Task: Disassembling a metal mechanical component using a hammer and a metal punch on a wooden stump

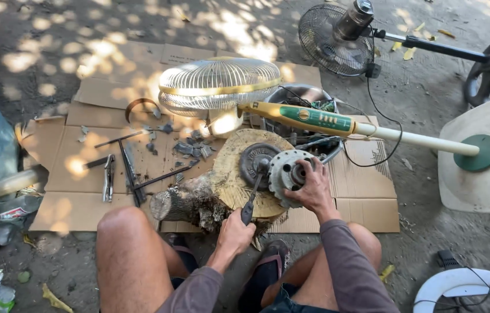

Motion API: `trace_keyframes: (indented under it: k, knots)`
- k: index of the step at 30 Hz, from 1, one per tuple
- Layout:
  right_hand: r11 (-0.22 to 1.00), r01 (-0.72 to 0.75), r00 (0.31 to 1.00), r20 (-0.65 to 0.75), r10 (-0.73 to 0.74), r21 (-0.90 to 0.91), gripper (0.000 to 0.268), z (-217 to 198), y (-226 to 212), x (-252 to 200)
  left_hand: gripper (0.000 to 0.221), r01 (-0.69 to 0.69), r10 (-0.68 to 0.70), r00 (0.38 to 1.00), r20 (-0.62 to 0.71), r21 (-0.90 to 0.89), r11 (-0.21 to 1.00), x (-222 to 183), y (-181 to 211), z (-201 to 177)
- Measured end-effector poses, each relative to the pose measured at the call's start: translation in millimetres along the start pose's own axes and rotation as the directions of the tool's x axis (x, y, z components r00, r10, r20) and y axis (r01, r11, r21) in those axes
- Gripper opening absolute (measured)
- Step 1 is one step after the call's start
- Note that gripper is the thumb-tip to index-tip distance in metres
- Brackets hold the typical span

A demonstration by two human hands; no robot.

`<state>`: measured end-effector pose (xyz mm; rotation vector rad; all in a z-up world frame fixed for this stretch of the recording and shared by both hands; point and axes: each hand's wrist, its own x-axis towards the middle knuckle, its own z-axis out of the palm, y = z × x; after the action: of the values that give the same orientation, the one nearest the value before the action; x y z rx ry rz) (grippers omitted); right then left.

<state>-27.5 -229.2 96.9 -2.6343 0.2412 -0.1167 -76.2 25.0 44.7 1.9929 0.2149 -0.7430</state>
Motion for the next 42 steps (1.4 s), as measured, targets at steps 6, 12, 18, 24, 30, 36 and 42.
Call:
trace_keyframes:
  k: [6, 12, 18, 24, 30, 36, 42]
  knots:
    - [0.996, 0.004, 1.000, -0.022, -0.002, 0.087, 0.094, 9, 22, 3, 0.037, -0.063, 0.061, 0.997, -0.049, -0.039, 0.997, 2, 14, 5]
    - [0.994, 0.010, 0.999, -0.041, -0.006, 0.110, 0.096, 20, 35, 5, 0.028, -0.061, 0.061, 0.998, 0.008, 0.018, 0.998, 21, -9, 15]
    - [0.994, 0.050, 0.998, -0.037, -0.046, 0.093, 0.098, 20, 36, 9, 0.029, -0.195, 0.188, 0.980, -0.067, -0.117, 0.974, -1, 38, -4]
    - [0.992, -0.016, 1.000, -0.017, 0.018, 0.121, 0.100, 25, 39, 2, 0.039, -0.022, 0.034, 0.996, -0.085, 0.129, 0.991, 46, -12, 20]
    - [0.995, -0.001, 0.999, -0.053, 0.006, 0.101, 0.099, 10, 2, -6, 0.050, 0.008, 0.023, 0.993, -0.116, 0.256, 0.967, 25, 15, 1]
    - [0.998, -0.015, 0.988, 0.155, 0.005, 0.065, 0.102, 4, 18, 8, 0.044, -0.093, 0.092, 0.992, -0.087, -0.010, 0.996, 28, 6, -11]
    - [0.962, -0.143, 0.989, 0.062, 0.133, 0.232, 0.151, 27, 34, 18, 0.034, -0.049, 0.055, 0.998, -0.032, 0.179, 0.983, 50, -31, -14]
